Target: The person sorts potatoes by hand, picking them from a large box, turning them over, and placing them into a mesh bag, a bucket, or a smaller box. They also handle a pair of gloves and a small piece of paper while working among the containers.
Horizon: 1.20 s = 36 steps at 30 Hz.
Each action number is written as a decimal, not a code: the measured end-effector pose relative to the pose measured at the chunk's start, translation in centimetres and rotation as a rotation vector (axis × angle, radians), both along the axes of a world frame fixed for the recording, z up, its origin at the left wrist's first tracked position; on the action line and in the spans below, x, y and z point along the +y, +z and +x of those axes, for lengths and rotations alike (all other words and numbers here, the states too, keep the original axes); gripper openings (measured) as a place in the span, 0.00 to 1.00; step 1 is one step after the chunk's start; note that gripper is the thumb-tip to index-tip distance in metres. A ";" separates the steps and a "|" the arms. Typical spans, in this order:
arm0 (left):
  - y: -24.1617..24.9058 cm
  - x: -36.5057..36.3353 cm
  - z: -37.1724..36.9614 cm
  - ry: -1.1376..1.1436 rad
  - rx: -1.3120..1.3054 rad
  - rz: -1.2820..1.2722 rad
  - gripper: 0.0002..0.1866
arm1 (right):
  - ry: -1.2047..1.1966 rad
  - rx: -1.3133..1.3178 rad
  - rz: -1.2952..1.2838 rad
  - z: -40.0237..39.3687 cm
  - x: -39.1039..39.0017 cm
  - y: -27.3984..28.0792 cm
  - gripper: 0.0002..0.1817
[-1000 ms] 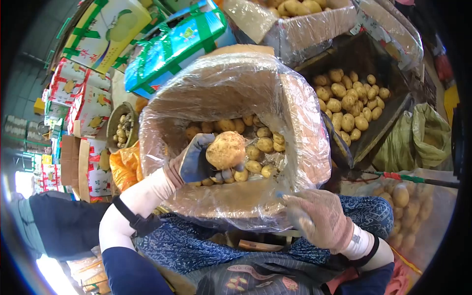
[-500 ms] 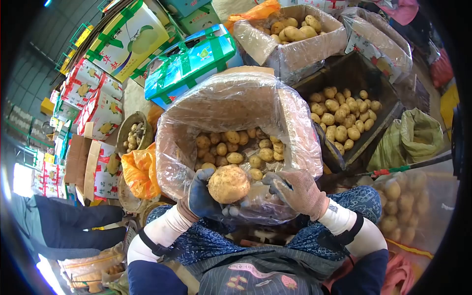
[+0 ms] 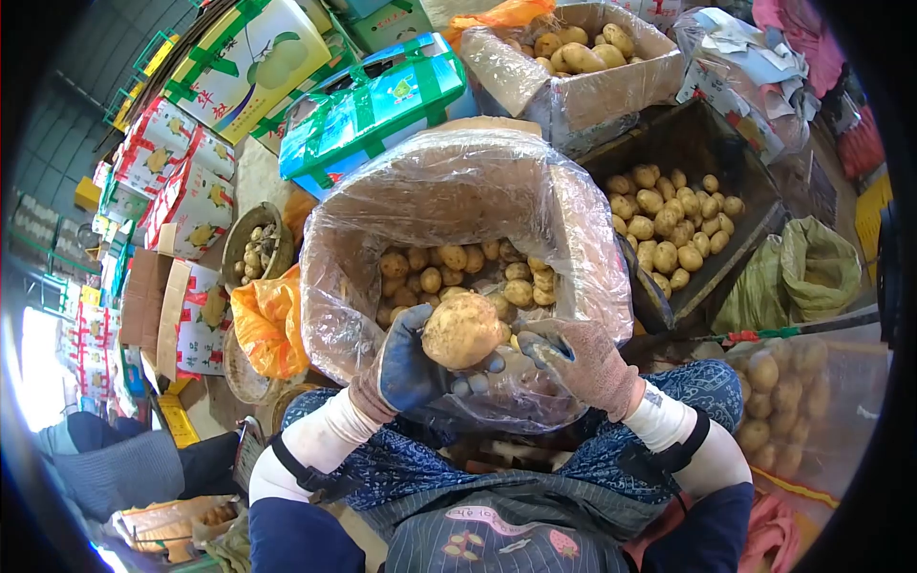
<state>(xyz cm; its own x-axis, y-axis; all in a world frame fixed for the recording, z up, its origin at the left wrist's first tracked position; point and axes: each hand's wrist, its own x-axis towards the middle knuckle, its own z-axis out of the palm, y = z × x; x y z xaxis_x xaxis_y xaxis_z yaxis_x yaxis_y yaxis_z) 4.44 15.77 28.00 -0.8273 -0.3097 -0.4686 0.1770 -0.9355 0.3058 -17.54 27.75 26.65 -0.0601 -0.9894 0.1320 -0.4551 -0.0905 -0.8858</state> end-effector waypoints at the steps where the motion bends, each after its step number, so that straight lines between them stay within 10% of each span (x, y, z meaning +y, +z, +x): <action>1: -0.2 -0.1 0.2 -0.026 0.019 -0.015 0.38 | 0.004 0.006 0.042 0.1 0.0 0.4 0.15; 20: 0.2 -0.9 1.6 -0.036 -0.045 -0.291 0.39 | -0.003 0.074 -0.105 2.1 -1.8 0.3 0.18; 26: 6.0 -1.8 13.7 0.496 -0.491 -0.688 0.40 | 0.070 0.237 -0.064 0.3 -1.2 2.9 0.15; 27: 6.7 -1.3 15.5 0.453 -1.028 -1.203 0.38 | 0.077 0.208 -0.067 0.1 -0.8 2.8 0.16; 30: 6.6 0.5 27.4 0.269 -0.867 -0.854 0.39 | 0.107 0.230 -0.067 -0.7 0.6 3.6 0.19; 34: 4.4 4.4 35.3 0.321 -1.315 -0.526 0.33 | 0.130 0.222 0.023 -2.0 1.7 3.0 0.26; 36: 2.4 3.4 37.5 -0.037 -1.681 -0.997 0.33 | 0.137 0.175 0.051 -3.0 1.9 2.5 0.29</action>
